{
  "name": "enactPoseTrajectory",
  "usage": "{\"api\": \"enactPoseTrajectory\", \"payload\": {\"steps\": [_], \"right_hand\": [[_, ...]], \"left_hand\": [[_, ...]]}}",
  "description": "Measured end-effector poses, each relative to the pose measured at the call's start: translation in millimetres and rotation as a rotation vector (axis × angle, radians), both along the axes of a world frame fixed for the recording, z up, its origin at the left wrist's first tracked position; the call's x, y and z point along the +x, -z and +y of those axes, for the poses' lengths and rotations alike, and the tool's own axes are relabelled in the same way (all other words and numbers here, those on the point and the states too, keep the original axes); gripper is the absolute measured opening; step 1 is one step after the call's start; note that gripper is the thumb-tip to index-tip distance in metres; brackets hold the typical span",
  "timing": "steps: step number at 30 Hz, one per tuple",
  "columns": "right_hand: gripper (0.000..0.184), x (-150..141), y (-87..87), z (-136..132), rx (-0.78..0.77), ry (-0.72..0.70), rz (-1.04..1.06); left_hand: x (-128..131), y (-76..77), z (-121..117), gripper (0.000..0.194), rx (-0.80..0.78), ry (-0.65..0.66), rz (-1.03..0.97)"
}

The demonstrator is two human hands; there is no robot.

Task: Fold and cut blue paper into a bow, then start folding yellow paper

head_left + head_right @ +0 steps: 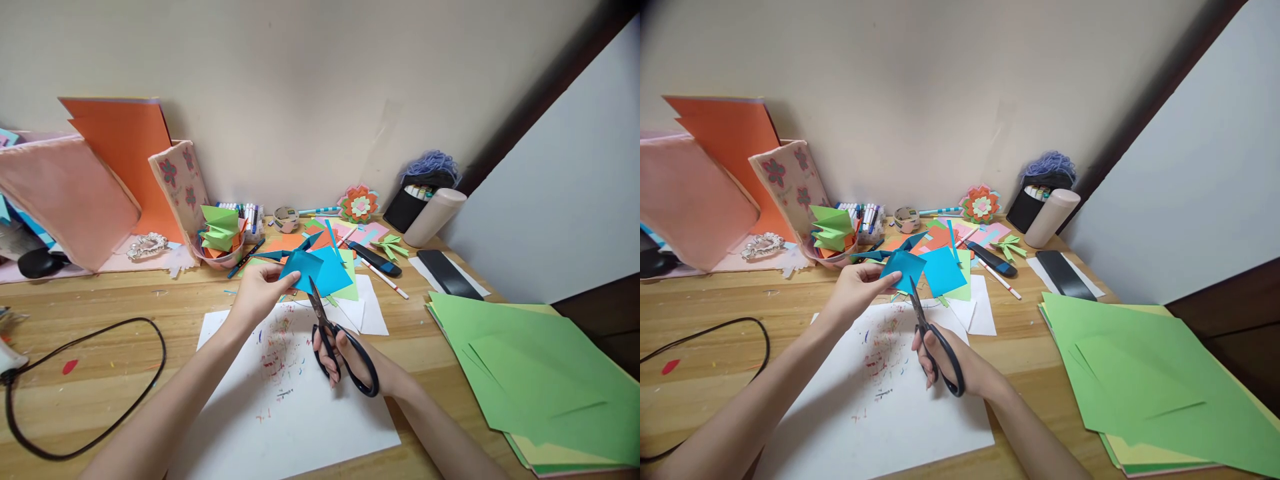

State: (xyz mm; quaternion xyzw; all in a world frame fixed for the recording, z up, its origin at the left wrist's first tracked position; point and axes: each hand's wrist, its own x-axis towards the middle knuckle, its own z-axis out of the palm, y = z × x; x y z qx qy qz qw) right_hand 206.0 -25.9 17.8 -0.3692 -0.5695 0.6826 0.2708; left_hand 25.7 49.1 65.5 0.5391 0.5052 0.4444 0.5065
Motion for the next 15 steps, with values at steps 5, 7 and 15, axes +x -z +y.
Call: {"api": "enactPoseTrajectory", "payload": {"steps": [5,7,15], "right_hand": [[0.063,0.6,-1.6,0.2,0.011,-0.012,-0.018],[0.063,0.9,-2.5,-0.2,0.012,-0.013,-0.021],[0.064,-0.1,-1.3,0.9,-0.003,0.000,-0.016]], "left_hand": [[0.3,2.5,0.9,0.027,0.008,-0.006,0.019],[0.7,2.3,0.9,0.027,0.008,-0.007,0.013],[1.4,0.1,0.0,0.028,-0.002,-0.002,-0.005]]}}
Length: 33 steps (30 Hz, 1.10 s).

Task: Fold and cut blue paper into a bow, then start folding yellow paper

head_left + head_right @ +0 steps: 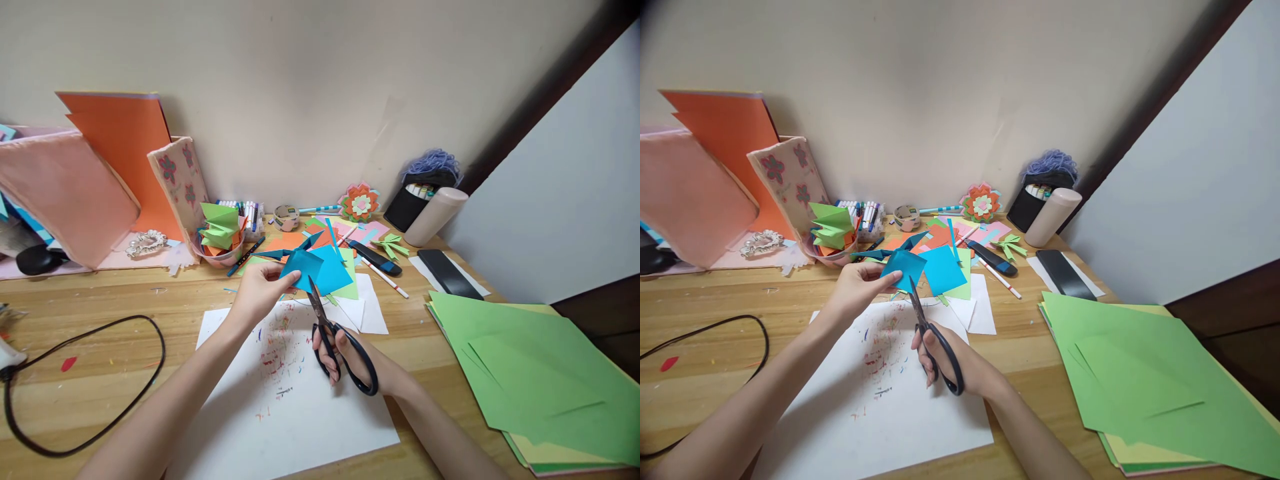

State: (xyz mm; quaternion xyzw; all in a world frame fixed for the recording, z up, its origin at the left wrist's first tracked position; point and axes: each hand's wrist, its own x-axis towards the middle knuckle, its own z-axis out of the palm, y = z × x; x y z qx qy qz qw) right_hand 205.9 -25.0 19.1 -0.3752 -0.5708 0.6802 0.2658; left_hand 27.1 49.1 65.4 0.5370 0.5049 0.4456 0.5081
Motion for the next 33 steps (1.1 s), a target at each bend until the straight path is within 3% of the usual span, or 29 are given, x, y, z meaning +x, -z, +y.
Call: {"api": "enactPoseTrajectory", "payload": {"steps": [8,13,19,23,27,33], "right_hand": [[0.063,-4,1.7,1,0.028,0.060,-0.021],[0.058,-6,17.2,0,0.070,0.101,-0.067],[0.050,-10,32.4,0,-0.024,0.195,-0.146],[0.055,-11,29.7,0,0.085,0.151,-0.120],[0.064,-11,24.1,-3,0.086,0.127,-0.064],[0.058,-13,32.3,-4,0.105,0.186,-0.102]], "left_hand": [[-2,2.1,1,0.030,0.007,-0.006,0.035],[-4,5.4,3,0.028,0.017,0.003,0.022],[-5,2.9,3,0.025,-0.002,-0.002,-0.006],[-3,0.1,1,0.027,-0.071,0.010,-0.033],[0,-1.3,-2,0.032,-0.104,0.048,-0.020],[0,-2.3,-3,0.033,-0.104,0.048,-0.026]]}}
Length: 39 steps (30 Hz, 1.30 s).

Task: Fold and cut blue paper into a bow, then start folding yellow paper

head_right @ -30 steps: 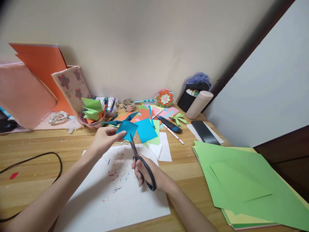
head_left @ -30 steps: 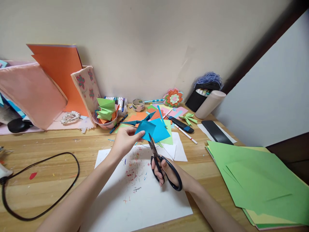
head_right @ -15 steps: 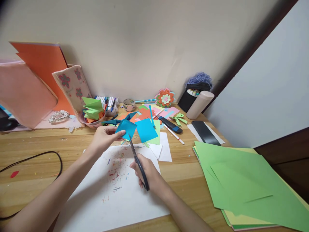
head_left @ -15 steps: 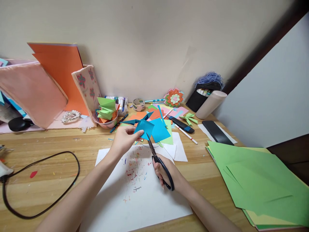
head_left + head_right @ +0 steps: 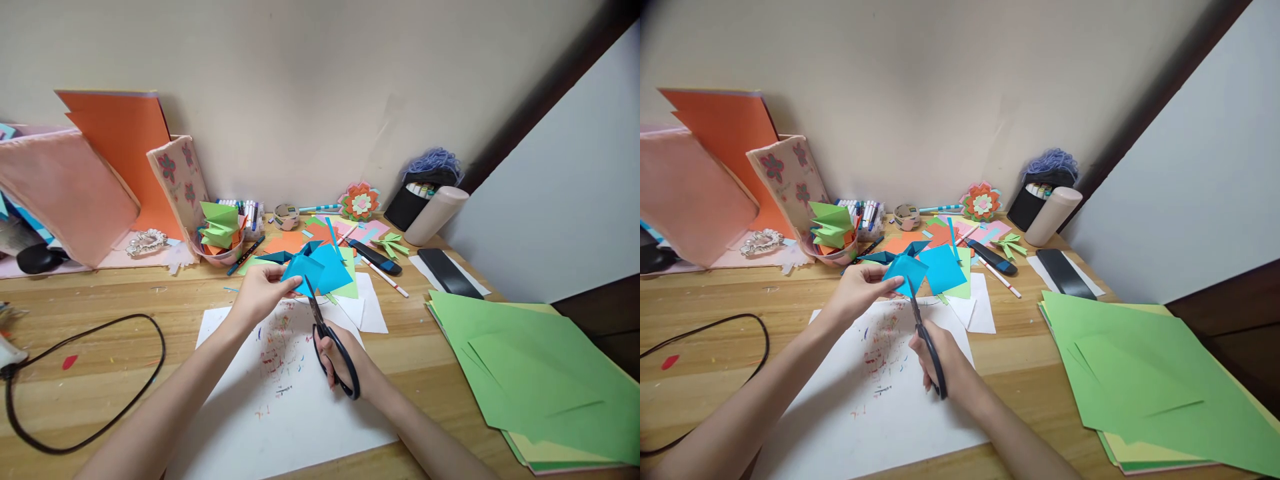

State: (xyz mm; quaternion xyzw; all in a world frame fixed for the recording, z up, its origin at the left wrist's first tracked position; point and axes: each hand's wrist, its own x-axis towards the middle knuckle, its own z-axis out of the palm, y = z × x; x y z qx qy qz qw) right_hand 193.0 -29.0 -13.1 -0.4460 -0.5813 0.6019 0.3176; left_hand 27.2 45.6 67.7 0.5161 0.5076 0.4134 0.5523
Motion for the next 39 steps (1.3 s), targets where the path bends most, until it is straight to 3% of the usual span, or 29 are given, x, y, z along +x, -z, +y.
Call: {"api": "enactPoseTrajectory", "payload": {"steps": [5,13,24,31,39], "right_hand": [[0.052,-1,6.0,1,-0.040,0.036,-0.013],[0.064,1,-7.0,-2,0.054,-0.005,-0.003],[0.056,1,-13.3,0,0.077,0.060,-0.069],[0.066,-1,-12.4,-3,0.045,-0.010,-0.002],[0.063,-6,-11.3,-6,0.048,0.047,0.006]], "left_hand": [[-1,-0.3,1,0.033,-0.006,0.003,-0.008],[2,2.3,-1,0.034,-0.058,0.093,-0.006],[4,-1.9,-3,0.034,-0.114,0.016,-0.071],[7,5.1,-2,0.036,-0.025,-0.037,-0.044],[10,10.6,-5,0.036,0.045,-0.034,0.010]]}}
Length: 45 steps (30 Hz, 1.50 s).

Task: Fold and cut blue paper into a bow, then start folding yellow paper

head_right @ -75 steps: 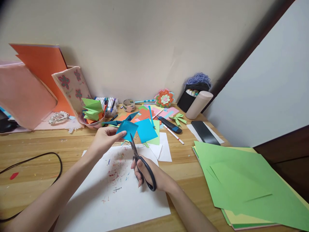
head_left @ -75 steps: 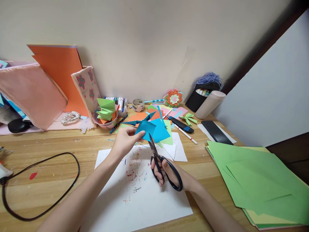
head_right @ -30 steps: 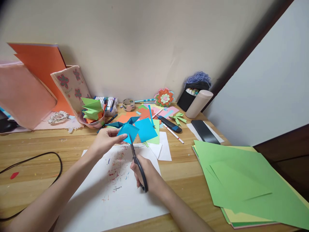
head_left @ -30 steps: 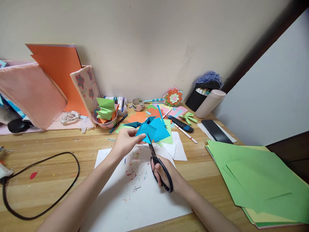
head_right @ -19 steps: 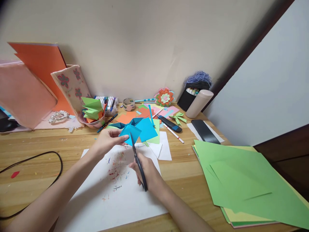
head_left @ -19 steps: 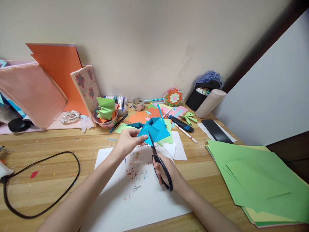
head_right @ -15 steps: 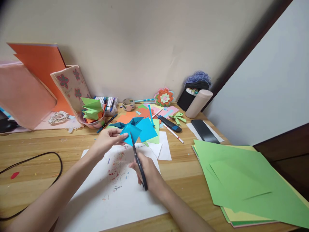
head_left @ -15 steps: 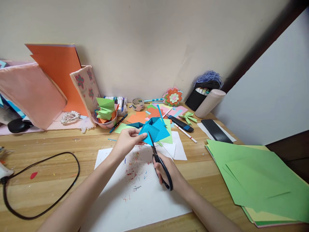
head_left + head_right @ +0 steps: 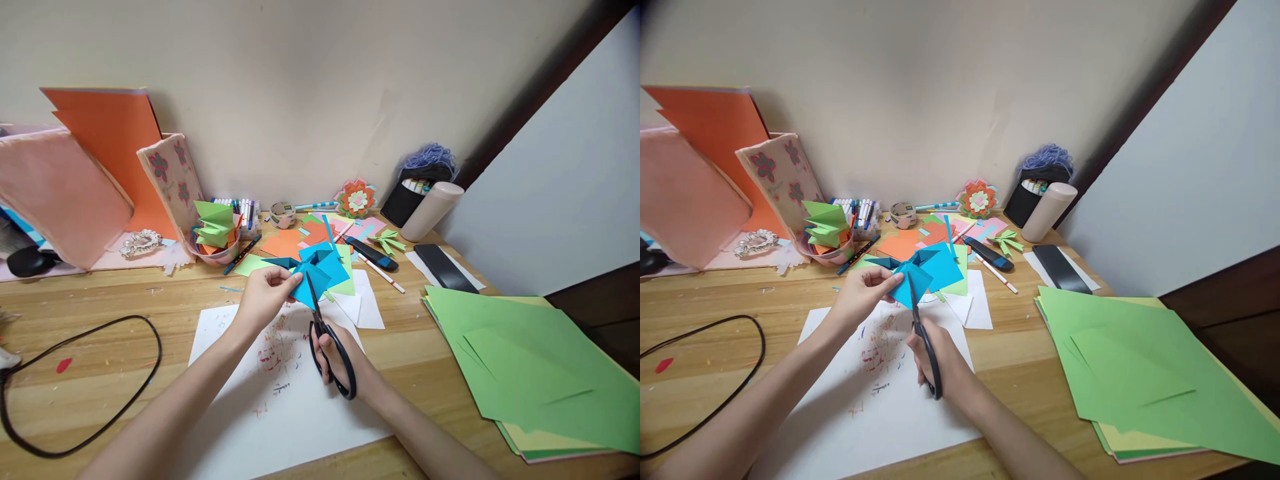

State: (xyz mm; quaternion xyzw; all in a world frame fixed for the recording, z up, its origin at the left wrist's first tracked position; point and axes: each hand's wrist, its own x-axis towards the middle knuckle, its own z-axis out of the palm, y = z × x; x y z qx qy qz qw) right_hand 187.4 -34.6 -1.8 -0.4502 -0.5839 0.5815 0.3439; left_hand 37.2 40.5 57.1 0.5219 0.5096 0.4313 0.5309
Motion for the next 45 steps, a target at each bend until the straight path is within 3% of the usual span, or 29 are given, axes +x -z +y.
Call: {"api": "enactPoseTrajectory", "payload": {"steps": [11,22,33,45], "right_hand": [[0.065,0.1,0.1,0.9,0.007,0.008,0.006],[0.062,-5.0,3.6,-1.5,-0.080,0.084,-0.006],[0.066,-4.3,-3.5,-1.8,-0.102,0.080,0.035],[0.061,-5.5,1.6,-2.4,-0.121,0.121,0.052]], "left_hand": [[2.1,-5.3,-2.2,0.033,-0.072,0.010,-0.025],[5.1,-7.3,-3.8,0.035,-0.115,0.020,-0.032],[5.5,-4.0,-4.3,0.030,-0.139,0.047,-0.039],[6.8,-4.2,-5.0,0.033,-0.201,0.037,-0.080]]}}
